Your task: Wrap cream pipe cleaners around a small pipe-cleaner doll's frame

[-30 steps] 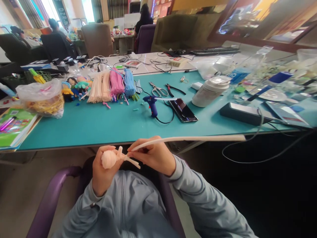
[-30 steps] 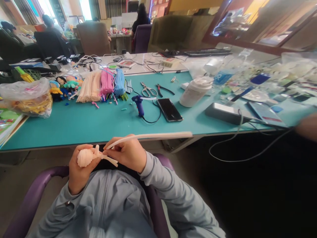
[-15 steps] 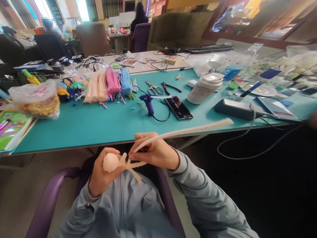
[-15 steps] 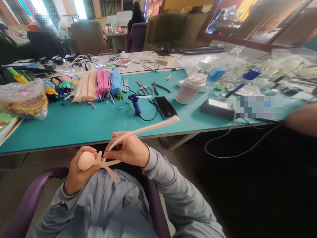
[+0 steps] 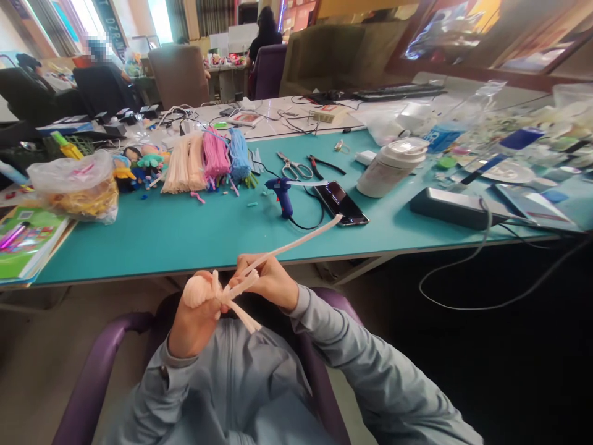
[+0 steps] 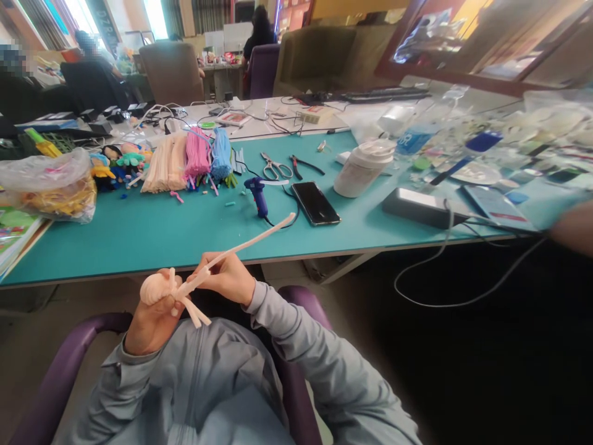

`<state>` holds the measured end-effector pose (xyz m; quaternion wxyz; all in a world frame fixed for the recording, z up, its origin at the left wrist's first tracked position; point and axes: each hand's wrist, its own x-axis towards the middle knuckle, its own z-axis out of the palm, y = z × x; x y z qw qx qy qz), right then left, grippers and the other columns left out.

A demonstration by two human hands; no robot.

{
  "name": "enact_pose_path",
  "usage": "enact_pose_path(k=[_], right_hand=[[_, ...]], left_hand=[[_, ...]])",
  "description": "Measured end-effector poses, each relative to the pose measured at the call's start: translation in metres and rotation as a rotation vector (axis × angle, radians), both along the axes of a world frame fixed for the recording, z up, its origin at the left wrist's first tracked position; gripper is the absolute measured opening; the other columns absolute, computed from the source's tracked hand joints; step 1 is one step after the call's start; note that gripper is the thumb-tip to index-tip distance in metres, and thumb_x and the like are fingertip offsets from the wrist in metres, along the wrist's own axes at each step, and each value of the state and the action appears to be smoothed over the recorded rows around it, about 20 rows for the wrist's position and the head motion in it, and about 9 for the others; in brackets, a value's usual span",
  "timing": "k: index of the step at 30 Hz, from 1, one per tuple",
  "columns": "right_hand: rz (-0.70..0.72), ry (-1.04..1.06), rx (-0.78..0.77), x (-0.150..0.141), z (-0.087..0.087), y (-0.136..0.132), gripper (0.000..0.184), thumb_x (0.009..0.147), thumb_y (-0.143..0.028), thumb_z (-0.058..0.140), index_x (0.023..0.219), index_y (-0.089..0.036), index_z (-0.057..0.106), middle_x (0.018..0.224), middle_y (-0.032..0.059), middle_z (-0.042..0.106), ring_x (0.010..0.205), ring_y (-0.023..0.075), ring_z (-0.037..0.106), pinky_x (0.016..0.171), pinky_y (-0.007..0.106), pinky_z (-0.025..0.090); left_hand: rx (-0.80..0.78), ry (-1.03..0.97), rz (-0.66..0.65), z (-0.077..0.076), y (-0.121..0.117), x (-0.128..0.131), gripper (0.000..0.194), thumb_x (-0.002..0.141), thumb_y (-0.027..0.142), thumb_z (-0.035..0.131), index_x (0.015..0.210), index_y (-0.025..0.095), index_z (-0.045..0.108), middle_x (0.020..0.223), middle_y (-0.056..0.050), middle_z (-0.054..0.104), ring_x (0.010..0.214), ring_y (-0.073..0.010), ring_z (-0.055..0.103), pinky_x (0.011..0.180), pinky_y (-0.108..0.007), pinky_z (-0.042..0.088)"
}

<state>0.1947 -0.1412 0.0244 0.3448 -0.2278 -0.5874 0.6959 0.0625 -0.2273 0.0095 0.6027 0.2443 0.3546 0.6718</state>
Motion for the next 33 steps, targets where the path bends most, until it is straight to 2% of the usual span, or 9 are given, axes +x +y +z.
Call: enact_pose_path(k=[6,10,14,18,25,29,33], right_hand=[[-0.151,-0.054,0.128,-0.009,-0.007,-0.009,0.033,0.063,-0.037,0.073,0.052,-0.014,0.051,0.050,-0.0050,0.045,0.046,0.0052,0.037,0.044,0.019,0.029],[-0.162,-0.056,0.113,-0.013,-0.009,-0.017,0.036,0.064,-0.041,0.072,0.052,-0.014,0.050,0.050,-0.0034,0.047,0.046,0.0056,0.037,0.044,0.019,0.030],[-0.179,-0.075,0.133,-0.016,-0.013,-0.024,0.039,0.065,-0.043,0.070,0.050,-0.014,0.048,0.050,-0.0028,0.047,0.048,0.0060,0.037,0.046,0.020,0.030],[-0.227,-0.097,0.130,-0.018,-0.013,-0.028,0.040,0.065,-0.037,0.069,0.047,-0.016,0.041,0.047,-0.0047,0.041,0.047,0.0049,0.032,0.044,0.019,0.026],[-0.238,-0.091,0.091,-0.021,-0.012,-0.030,0.039,0.065,-0.035,0.070,0.048,-0.016,0.040,0.046,-0.0057,0.041,0.047,0.0050,0.032,0.044,0.019,0.029],[-0.214,-0.042,0.046,-0.023,-0.018,-0.029,0.033,0.061,-0.037,0.075,0.060,-0.015,0.049,0.055,-0.0040,0.051,0.051,0.0065,0.041,0.049,0.019,0.035],[-0.186,0.036,-0.029,-0.024,-0.021,-0.027,0.038,0.057,-0.039,0.079,0.072,-0.016,0.052,0.065,-0.0022,0.058,0.059,0.0094,0.052,0.055,0.021,0.042]], left_hand=[[-0.023,-0.076,0.104,-0.002,0.003,0.003,0.036,0.054,0.022,0.081,0.082,0.021,0.057,0.064,0.004,0.055,0.053,-0.0084,0.054,0.054,-0.022,0.045],[0.002,-0.010,0.198,-0.006,0.007,0.004,0.033,0.059,0.024,0.078,0.084,0.021,0.055,0.060,0.004,0.054,0.060,-0.0129,0.058,0.059,-0.026,0.046],[0.034,0.047,0.323,-0.010,0.009,0.006,0.035,0.058,0.027,0.079,0.081,0.021,0.054,0.051,0.008,0.049,0.050,-0.0100,0.051,0.057,-0.025,0.044],[0.041,0.113,0.431,-0.008,0.009,0.011,0.034,0.057,0.027,0.080,0.077,0.020,0.053,0.059,0.007,0.054,0.050,-0.0065,0.049,0.057,-0.023,0.044],[0.016,0.209,0.556,-0.006,0.012,0.013,0.034,0.057,0.025,0.079,0.075,0.018,0.052,0.064,0.006,0.056,0.053,-0.0071,0.053,0.055,-0.022,0.043],[-0.014,0.151,0.575,-0.004,0.014,0.011,0.034,0.056,0.023,0.079,0.077,0.018,0.052,0.064,0.007,0.055,0.054,-0.0062,0.053,0.054,-0.020,0.042],[-0.047,0.146,0.554,-0.005,0.014,0.012,0.033,0.058,0.023,0.079,0.077,0.017,0.052,0.064,0.007,0.054,0.056,-0.0069,0.053,0.055,-0.020,0.042]])
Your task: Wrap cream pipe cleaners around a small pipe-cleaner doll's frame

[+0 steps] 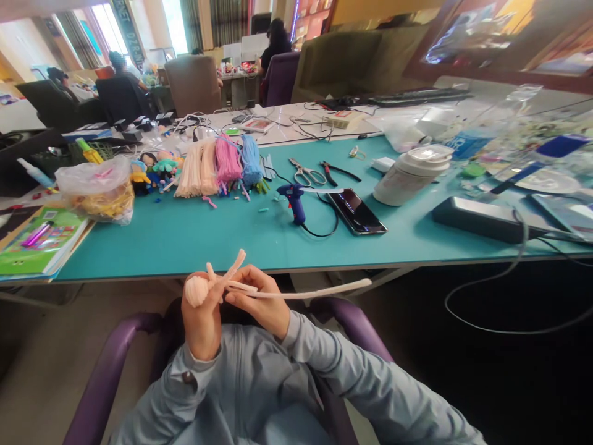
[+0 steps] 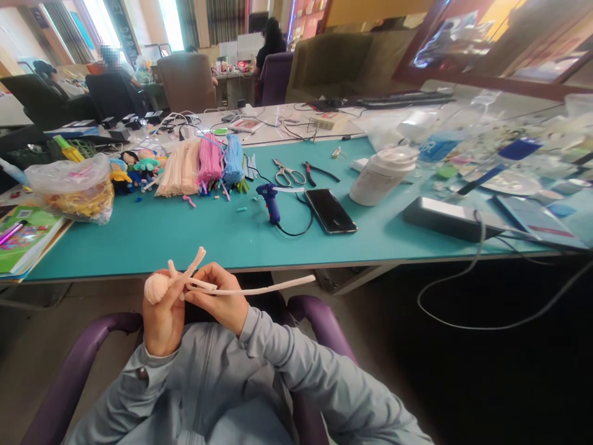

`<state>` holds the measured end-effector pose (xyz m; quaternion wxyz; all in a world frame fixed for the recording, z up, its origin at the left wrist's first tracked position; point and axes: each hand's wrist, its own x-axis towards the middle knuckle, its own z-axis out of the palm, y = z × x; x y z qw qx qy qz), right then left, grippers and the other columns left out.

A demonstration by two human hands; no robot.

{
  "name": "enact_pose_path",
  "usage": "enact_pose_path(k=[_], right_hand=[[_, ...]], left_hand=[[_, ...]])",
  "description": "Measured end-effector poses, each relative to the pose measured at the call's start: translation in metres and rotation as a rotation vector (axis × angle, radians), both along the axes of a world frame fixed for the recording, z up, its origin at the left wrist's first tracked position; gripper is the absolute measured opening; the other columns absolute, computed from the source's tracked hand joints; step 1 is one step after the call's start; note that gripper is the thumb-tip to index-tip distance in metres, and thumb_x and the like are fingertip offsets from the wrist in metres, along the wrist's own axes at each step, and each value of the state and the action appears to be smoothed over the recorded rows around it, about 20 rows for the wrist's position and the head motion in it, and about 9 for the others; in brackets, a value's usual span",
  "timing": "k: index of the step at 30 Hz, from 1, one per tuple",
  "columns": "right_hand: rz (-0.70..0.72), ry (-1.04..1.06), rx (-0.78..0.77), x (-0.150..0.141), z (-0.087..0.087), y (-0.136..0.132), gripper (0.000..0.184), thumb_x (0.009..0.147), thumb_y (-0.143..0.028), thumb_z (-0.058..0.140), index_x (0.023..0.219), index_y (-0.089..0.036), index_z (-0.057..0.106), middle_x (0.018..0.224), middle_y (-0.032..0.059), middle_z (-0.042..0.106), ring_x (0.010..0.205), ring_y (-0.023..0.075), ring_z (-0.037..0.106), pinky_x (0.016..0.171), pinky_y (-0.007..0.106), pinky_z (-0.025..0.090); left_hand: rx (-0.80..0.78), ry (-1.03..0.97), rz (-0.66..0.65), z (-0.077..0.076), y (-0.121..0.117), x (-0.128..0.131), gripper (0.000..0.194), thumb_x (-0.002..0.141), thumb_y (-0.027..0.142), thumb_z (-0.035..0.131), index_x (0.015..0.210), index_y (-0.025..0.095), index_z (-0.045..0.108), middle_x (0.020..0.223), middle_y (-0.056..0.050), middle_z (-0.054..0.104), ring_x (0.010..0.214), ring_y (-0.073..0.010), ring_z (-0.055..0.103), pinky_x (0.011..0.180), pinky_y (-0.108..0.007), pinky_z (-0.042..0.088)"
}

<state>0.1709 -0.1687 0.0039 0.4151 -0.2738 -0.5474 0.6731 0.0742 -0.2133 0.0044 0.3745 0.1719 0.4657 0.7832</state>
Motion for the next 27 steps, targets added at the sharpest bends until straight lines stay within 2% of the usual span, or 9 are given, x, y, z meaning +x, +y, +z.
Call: enact_pose_path(k=[3,5,9,11,15,16,18,21,27], right_hand=[[-0.022,0.019,-0.017,0.000,0.002,0.001,0.038,0.059,-0.044,0.078,0.072,-0.016,0.056,0.067,-0.0007,0.061,0.062,0.0108,0.056,0.059,0.023,0.046],[-0.032,0.009,-0.052,0.001,0.004,0.003,0.038,0.058,-0.046,0.077,0.069,-0.015,0.058,0.062,-0.0013,0.060,0.056,0.0097,0.054,0.055,0.022,0.046],[-0.023,-0.025,-0.146,0.004,0.011,0.008,0.038,0.054,-0.046,0.078,0.061,-0.014,0.058,0.055,-0.0006,0.061,0.047,0.0083,0.052,0.049,0.022,0.045],[0.000,-0.043,-0.168,0.008,0.017,0.011,0.035,0.055,-0.042,0.078,0.059,-0.013,0.058,0.055,-0.0002,0.061,0.047,0.0084,0.054,0.048,0.022,0.045],[0.099,-0.149,-0.129,0.018,0.027,0.018,0.023,0.058,-0.029,0.073,0.059,-0.012,0.059,0.052,-0.0019,0.059,0.045,0.0062,0.051,0.045,0.018,0.041],[0.128,-0.181,-0.108,0.021,0.029,0.020,0.020,0.058,-0.027,0.072,0.059,-0.012,0.059,0.051,-0.0023,0.058,0.044,0.0058,0.050,0.043,0.017,0.039],[0.187,-0.242,-0.068,0.025,0.032,0.022,0.015,0.058,-0.024,0.069,0.061,-0.011,0.061,0.049,-0.0026,0.058,0.043,0.0056,0.050,0.042,0.016,0.038],[0.243,-0.297,-0.037,0.027,0.033,0.024,0.012,0.058,-0.021,0.067,0.061,-0.010,0.062,0.048,-0.0026,0.057,0.043,0.0061,0.050,0.041,0.016,0.038],[0.240,-0.219,-0.082,0.024,0.033,0.022,0.013,0.059,-0.022,0.067,0.062,-0.011,0.060,0.051,-0.0037,0.057,0.044,0.0066,0.052,0.042,0.017,0.042]], left_hand=[[-0.015,0.021,-0.050,-0.002,0.000,0.004,0.032,0.060,0.025,0.078,0.075,0.017,0.051,0.059,0.007,0.050,0.054,-0.0079,0.053,0.056,-0.022,0.043],[-0.004,0.025,-0.062,-0.004,-0.001,0.007,0.032,0.061,0.027,0.077,0.077,0.018,0.052,0.058,0.008,0.050,0.052,-0.0079,0.052,0.056,-0.023,0.043],[0.069,0.030,-0.141,-0.006,-0.005,0.008,0.036,0.060,0.032,0.077,0.084,0.019,0.054,0.065,0.003,0.059,0.058,-0.0132,0.058,0.059,-0.027,0.047],[0.126,0.041,-0.231,-0.006,-0.009,0.004,0.038,0.060,0.041,0.075,0.085,0.020,0.057,0.073,-0.001,0.063,0.066,-0.0183,0.062,0.062,-0.032,0.049],[0.163,-0.029,-0.383,-0.002,-0.013,-0.010,0.044,0.070,0.061,0.056,0.083,0.019,0.060,0.081,-0.006,0.068,0.078,-0.0256,0.066,0.068,-0.040,0.051],[0.127,-0.054,-0.430,0.000,-0.012,-0.014,0.041,0.071,0.058,0.058,0.083,0.019,0.060,0.083,-0.007,0.069,0.079,-0.0258,0.066,0.068,-0.040,0.052],[0.025,-0.074,-0.511,0.003,-0.011,-0.020,0.030,0.068,0.039,0.070,0.087,0.019,0.058,0.080,-0.005,0.070,0.071,-0.0225,0.067,0.065,-0.037,0.052],[-0.050,-0.052,-0.595,0.005,-0.009,-0.023,0.036,0.062,0.022,0.076,0.092,0.019,0.057,0.075,-0.002,0.069,0.065,-0.0182,0.067,0.062,-0.032,0.053],[-0.095,-0.032,-0.565,0.002,-0.009,-0.018,0.041,0.058,0.018,0.077,0.093,0.019,0.055,0.070,0.001,0.068,0.061,-0.0154,0.067,0.060,-0.028,0.053]])
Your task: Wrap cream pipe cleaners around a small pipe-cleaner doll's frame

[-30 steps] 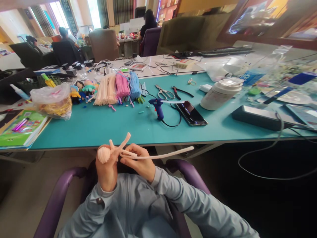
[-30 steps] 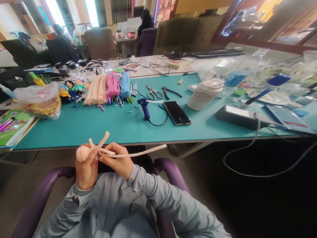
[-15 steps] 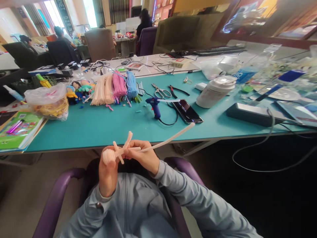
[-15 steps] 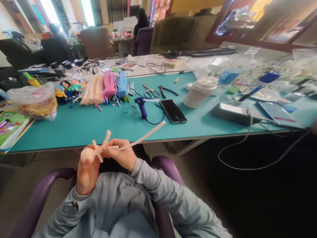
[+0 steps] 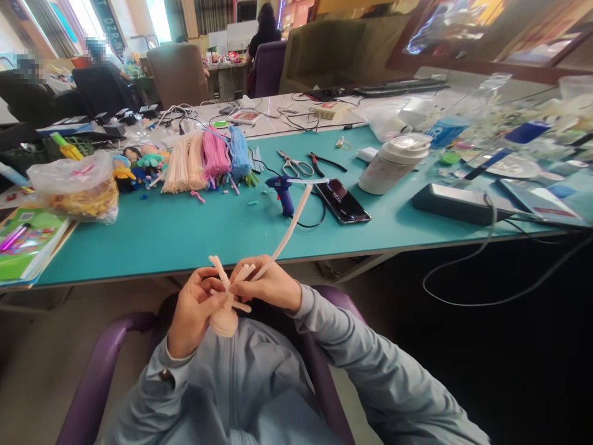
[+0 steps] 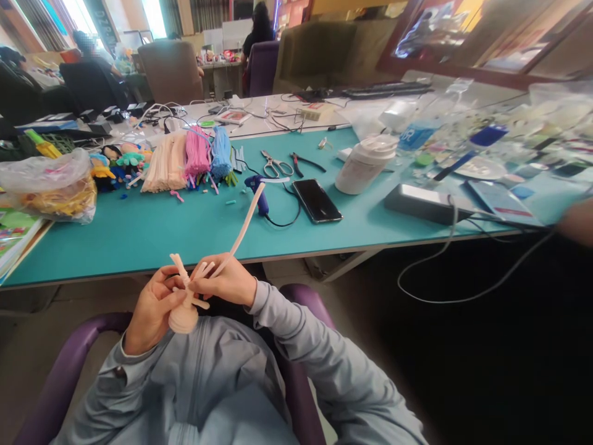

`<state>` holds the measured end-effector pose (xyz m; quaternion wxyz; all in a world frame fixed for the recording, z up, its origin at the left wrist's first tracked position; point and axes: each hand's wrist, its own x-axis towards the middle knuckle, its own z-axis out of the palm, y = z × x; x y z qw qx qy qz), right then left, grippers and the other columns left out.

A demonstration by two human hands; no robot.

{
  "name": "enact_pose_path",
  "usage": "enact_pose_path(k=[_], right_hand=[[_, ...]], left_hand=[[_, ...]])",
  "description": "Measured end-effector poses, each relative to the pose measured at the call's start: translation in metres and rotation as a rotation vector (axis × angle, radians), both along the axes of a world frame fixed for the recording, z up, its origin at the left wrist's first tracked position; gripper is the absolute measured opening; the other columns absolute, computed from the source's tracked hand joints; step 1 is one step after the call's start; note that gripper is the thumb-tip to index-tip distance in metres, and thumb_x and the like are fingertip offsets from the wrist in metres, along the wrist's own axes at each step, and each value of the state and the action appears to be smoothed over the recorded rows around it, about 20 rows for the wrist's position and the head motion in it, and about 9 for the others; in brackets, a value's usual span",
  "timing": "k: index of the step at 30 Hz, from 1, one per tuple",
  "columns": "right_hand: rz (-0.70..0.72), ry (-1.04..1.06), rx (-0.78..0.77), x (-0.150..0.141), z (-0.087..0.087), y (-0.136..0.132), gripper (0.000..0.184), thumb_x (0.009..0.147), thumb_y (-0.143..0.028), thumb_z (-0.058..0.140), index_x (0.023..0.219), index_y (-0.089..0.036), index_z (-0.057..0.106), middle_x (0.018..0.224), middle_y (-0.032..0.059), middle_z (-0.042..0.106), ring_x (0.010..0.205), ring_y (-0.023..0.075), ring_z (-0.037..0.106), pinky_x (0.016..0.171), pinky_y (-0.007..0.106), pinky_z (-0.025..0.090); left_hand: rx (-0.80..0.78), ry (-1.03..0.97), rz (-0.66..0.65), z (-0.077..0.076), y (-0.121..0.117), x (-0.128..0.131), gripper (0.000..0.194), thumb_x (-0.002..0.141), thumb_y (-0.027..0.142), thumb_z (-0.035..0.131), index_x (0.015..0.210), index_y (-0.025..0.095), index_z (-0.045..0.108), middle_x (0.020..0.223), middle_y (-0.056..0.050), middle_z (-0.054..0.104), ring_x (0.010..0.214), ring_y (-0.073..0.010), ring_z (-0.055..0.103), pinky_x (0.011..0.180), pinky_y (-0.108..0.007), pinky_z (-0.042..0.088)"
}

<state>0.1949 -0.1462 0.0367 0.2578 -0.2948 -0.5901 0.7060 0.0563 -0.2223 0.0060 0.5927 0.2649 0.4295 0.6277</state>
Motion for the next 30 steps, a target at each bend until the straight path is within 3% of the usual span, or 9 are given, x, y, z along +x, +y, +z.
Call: enact_pose_path(k=[8,15,23,30], right_hand=[[0.003,0.057,-0.057,-0.002,-0.004,-0.001,0.032,0.053,-0.033,0.080,0.064,-0.011,0.059,0.054,-0.0033,0.058,0.045,0.0063,0.052,0.042,0.017,0.043],[0.034,0.130,-0.118,-0.002,-0.005,0.001,0.039,0.053,-0.039,0.081,0.069,-0.012,0.058,0.063,-0.0019,0.061,0.055,0.0082,0.056,0.051,0.019,0.046],[0.036,0.037,-0.014,-0.003,-0.010,-0.006,0.034,0.059,-0.041,0.077,0.072,-0.010,0.067,0.073,0.0016,0.065,0.068,0.0136,0.060,0.065,0.024,0.048],[0.023,-0.031,0.124,-0.002,-0.012,-0.006,0.026,0.065,-0.035,0.072,0.072,-0.011,0.067,0.072,0.0022,0.066,0.067,0.0150,0.062,0.062,0.023,0.049]], left_hand=[[0.009,-0.043,0.012,0.002,0.000,0.004,0.043,0.059,0.019,0.078,0.095,0.020,0.054,0.071,0.001,0.069,0.061,-0.0171,0.068,0.058,-0.028,0.054],[0.011,0.011,0.210,0.004,0.001,0.005,0.041,0.054,0.016,0.079,0.089,0.018,0.057,0.062,0.005,0.065,0.055,-0.0106,0.063,0.055,-0.021,0.051],[0.021,0.021,0.231,0.000,0.001,0.005,0.040,0.056,0.015,0.077,0.089,0.018,0.056,0.061,0.005,0.066,0.057,-0.0104,0.065,0.058,-0.020,0.051],[0.019,0.083,0.249,-0.004,0.001,0.004,0.039,0.057,0.014,0.077,0.090,0.017,0.055,0.060,0.006,0.065,0.055,-0.0086,0.062,0.057,-0.018,0.050]])
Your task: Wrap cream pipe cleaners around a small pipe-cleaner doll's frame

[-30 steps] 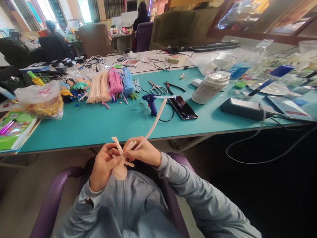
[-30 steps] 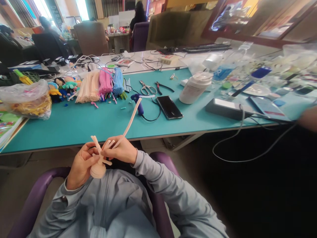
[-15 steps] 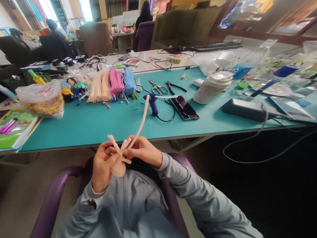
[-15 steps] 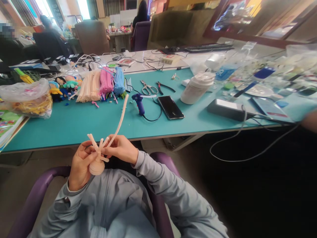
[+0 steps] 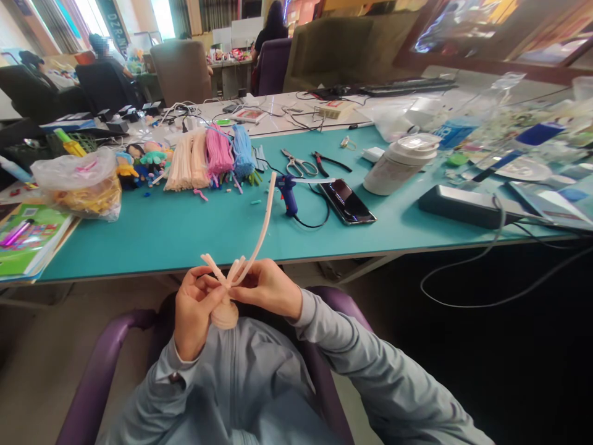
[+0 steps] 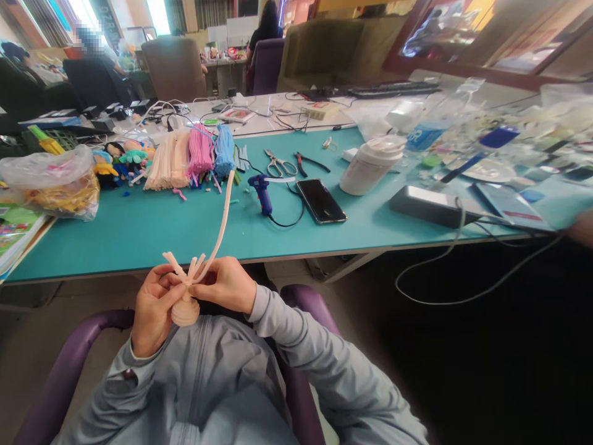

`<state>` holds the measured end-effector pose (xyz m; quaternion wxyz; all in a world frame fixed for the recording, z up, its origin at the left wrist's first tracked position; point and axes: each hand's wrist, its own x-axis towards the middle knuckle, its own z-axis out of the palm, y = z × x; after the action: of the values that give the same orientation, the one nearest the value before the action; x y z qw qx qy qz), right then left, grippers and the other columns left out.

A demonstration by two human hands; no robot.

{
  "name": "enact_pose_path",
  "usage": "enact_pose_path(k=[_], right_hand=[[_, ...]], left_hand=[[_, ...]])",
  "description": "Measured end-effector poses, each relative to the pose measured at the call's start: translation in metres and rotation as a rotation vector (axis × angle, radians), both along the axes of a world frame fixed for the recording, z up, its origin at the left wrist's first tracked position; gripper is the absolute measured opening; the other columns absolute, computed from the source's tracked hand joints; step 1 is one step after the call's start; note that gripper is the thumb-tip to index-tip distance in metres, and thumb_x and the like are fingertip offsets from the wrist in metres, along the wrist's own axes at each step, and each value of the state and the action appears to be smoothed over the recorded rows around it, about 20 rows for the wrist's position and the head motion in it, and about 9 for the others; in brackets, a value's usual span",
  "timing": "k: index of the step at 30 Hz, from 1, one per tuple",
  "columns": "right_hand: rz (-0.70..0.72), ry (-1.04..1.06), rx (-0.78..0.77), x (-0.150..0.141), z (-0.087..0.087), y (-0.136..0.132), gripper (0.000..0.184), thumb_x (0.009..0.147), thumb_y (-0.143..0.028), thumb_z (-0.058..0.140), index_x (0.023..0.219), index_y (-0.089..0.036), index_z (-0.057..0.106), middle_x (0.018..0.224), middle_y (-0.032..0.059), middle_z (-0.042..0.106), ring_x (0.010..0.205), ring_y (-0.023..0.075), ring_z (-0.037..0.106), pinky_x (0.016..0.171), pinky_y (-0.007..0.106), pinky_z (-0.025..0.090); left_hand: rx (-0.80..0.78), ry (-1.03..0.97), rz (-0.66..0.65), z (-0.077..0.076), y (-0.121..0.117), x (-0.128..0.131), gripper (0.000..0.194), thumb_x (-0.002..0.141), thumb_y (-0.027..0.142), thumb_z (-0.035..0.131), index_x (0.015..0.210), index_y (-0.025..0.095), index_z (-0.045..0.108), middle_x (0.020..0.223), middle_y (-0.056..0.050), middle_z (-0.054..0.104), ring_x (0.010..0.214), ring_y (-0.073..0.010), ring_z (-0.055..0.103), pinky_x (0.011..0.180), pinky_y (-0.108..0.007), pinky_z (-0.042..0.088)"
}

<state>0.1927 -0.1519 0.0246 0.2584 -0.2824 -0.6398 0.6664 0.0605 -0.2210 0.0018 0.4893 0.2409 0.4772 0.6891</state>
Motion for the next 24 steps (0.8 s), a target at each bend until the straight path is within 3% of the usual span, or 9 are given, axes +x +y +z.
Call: enact_pose_path(k=[7,24], right_hand=[[-0.054,-0.101,0.162,0.0000,-0.0013,-0.0015,0.013,0.068,-0.024,0.066,0.071,-0.011,0.066,0.066,0.0016,0.065,0.061,0.0134,0.060,0.055,0.020,0.047],[-0.051,-0.085,0.215,0.0005,-0.0009,-0.0021,0.014,0.069,-0.024,0.063,0.069,-0.010,0.066,0.065,0.0020,0.064,0.059,0.0124,0.059,0.053,0.019,0.046]], left_hand=[[0.008,0.063,0.010,-0.0028,-0.0024,0.0012,0.038,0.060,0.014,0.075,0.092,0.018,0.054,0.061,0.006,0.066,0.055,-0.0098,0.063,0.057,-0.021,0.051],[-0.009,0.046,0.007,-0.0019,-0.0028,0.0037,0.039,0.061,0.017,0.076,0.092,0.018,0.053,0.058,0.005,0.064,0.051,-0.0099,0.061,0.055,-0.022,0.050]])
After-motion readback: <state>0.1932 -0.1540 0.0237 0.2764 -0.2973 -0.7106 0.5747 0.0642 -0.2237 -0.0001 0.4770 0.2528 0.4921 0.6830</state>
